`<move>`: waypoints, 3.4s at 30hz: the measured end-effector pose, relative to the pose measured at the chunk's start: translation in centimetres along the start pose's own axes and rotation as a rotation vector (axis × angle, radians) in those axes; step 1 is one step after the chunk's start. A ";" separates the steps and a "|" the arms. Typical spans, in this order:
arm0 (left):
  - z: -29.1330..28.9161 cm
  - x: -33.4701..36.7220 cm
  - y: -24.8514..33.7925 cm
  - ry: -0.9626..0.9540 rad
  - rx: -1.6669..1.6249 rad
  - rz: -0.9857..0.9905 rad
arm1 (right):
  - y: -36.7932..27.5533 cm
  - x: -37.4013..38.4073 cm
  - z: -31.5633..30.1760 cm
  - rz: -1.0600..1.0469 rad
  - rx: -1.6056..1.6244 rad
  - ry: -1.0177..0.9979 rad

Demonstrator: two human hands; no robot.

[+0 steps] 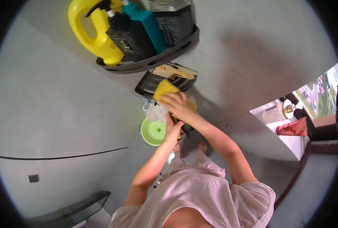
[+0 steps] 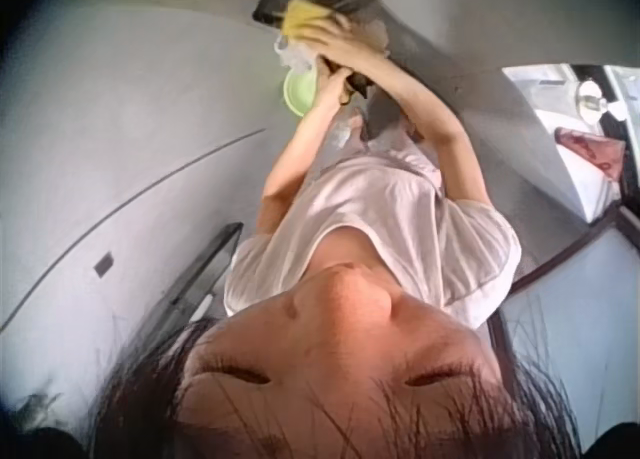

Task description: The person cleans a bathroom using a yellow cloth and a toilet brush. They wipe the floor, a wall-mounted corner shelf, a glass shower door, and a cabinet. They also scrub the inside of the toilet bowl with a brush.

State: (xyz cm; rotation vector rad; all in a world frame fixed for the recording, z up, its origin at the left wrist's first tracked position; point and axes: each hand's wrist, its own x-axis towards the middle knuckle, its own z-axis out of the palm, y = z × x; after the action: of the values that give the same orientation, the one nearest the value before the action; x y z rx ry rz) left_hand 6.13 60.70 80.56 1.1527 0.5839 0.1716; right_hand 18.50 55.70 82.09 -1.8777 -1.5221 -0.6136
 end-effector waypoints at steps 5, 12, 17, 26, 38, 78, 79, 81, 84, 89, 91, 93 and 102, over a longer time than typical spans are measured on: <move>-2.8 -3.4 2.4 0.024 0.238 -0.078 | -3.0 0.2 0.3 0.216 0.378 0.242; -2.7 -2.2 4.7 -0.243 0.668 0.124 | -0.1 -0.3 2.1 1.067 0.568 0.928; -3.1 0.5 10.6 -0.073 1.106 0.138 | -4.6 -0.4 1.3 1.023 0.509 0.540; 3.0 14.6 15.6 -0.250 1.682 1.158 | -1.8 0.6 -0.9 1.159 0.411 0.745; 1.5 15.6 15.0 -0.372 1.657 1.270 | -1.2 -1.8 -4.5 1.183 0.940 0.834; -13.3 -3.7 11.4 0.451 0.894 0.533 | 8.7 11.2 1.4 0.268 -0.042 -0.709; -13.0 -3.7 11.9 0.436 0.912 0.527 | 9.2 10.8 2.9 0.396 -0.229 -0.620; -12.7 -3.7 12.4 0.439 0.948 0.524 | 7.0 11.6 4.6 0.465 -0.311 -0.610; -12.9 -3.6 12.0 0.460 0.942 0.513 | 4.1 11.0 4.5 0.276 0.106 -0.603; -13.2 -3.6 11.5 0.476 0.935 0.574 | 9.4 11.4 2.5 0.111 0.702 -0.963; -13.2 -3.9 11.8 0.490 0.949 0.595 | 11.9 10.7 3.7 0.173 0.535 -0.669; -13.7 -4.7 11.8 0.519 0.905 0.552 | 7.6 12.0 3.3 0.377 0.160 -0.557; -13.3 -3.6 11.3 0.476 0.802 0.558 | 10.0 11.2 -3.4 0.013 0.006 -1.060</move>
State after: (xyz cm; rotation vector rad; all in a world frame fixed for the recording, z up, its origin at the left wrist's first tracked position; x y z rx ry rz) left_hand -1.88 74.61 88.26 2.0721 0.7629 0.7548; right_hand 30.82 59.54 90.49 -2.3351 -2.0809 0.5186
